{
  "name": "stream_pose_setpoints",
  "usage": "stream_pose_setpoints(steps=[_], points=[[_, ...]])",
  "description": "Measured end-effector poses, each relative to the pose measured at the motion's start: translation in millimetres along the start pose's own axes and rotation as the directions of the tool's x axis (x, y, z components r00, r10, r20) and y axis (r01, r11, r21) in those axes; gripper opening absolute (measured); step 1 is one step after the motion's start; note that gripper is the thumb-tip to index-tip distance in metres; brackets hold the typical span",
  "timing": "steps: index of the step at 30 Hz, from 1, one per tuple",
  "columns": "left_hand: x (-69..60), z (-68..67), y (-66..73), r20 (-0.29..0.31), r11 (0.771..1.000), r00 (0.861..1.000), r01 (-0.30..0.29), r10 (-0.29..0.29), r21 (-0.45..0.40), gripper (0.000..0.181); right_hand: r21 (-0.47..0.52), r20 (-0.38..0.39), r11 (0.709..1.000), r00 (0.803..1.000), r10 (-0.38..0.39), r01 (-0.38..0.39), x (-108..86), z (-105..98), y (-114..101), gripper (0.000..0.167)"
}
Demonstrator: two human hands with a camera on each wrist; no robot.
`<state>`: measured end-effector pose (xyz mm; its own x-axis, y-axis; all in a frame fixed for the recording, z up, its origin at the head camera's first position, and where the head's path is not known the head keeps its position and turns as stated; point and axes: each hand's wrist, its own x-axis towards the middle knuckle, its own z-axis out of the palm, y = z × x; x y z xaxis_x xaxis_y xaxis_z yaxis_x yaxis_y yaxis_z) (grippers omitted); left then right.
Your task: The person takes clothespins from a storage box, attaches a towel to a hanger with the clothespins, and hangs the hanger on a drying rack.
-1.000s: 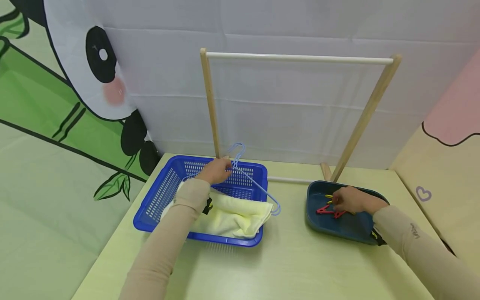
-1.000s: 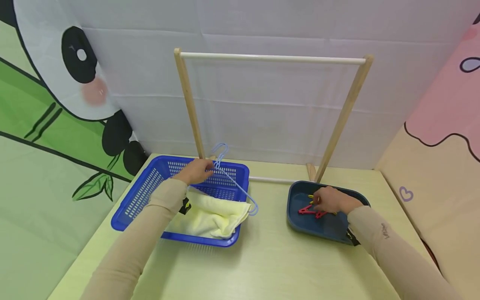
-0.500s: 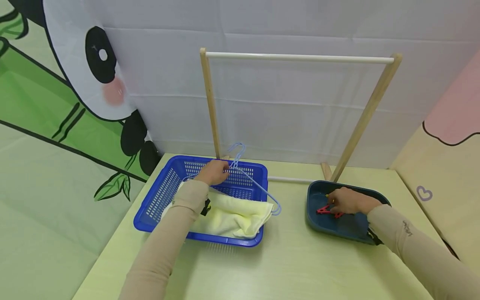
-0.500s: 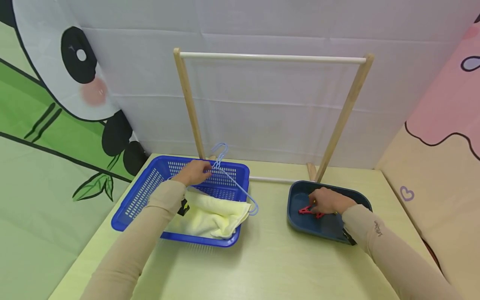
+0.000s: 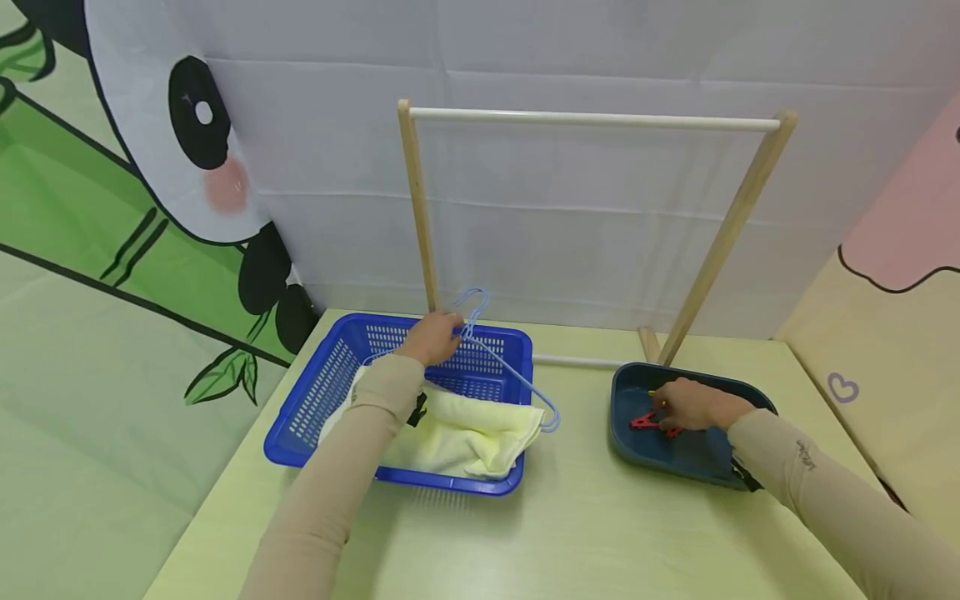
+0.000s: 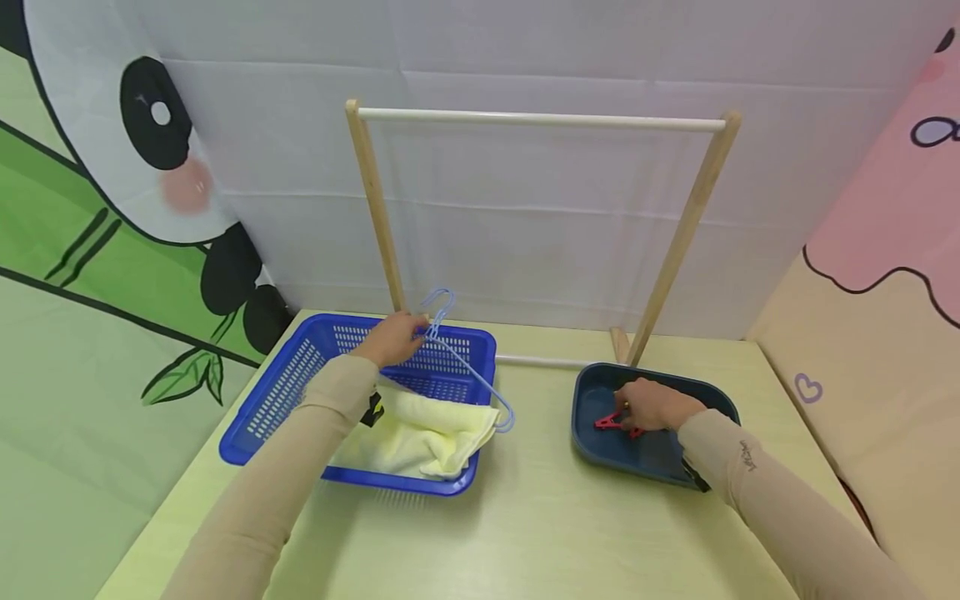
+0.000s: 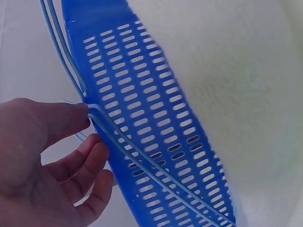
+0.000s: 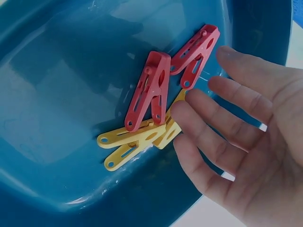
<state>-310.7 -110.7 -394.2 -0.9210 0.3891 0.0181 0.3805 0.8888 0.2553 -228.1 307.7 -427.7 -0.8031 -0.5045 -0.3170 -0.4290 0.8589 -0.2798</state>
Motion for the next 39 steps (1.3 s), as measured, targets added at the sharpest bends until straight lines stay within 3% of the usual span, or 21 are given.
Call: stream_pose_setpoints(steps=[11, 18, 25, 33, 39], points=[[6.9, 5.7, 8.0, -0.014, 0.99, 0.99, 0.138, -0.137, 0.023, 0.021, -0.029, 0.01, 0.999, 1.0, -0.013, 0.013, 5.1, 4.2, -5.9, 0.023], [10.0, 10.4, 5.7, -0.056, 0.982, 0.983, 0.179, -0.175, 0.062, 0.011, -0.016, 0.019, 1.0, 1.0, -0.012, 0.012, 11.5, 8.9, -8.3, 0.02], [7.7, 6.4, 5.2, -0.061, 0.984, 0.984, 0.168, -0.164, 0.057, 0.011, -0.042, 0.055, 0.999, 0.998, 0.029, -0.027, 13.8, 11.3, -10.4, 0.013], [-3.8, -5.4, 3.4, -0.008, 0.988, 0.988, 0.152, -0.153, -0.031, 0.019, -0.065, 0.052, 0.997, 0.998, 0.035, -0.031, 12.2, 11.1, -15.3, 0.013], [-7.9, -6.0, -5.3, 0.017, 0.99, 0.993, 0.114, -0.113, -0.088, 0.028, -0.076, 0.054, 0.995, 0.997, 0.063, -0.059, 14.2, 14.9, -13.9, 0.012]])
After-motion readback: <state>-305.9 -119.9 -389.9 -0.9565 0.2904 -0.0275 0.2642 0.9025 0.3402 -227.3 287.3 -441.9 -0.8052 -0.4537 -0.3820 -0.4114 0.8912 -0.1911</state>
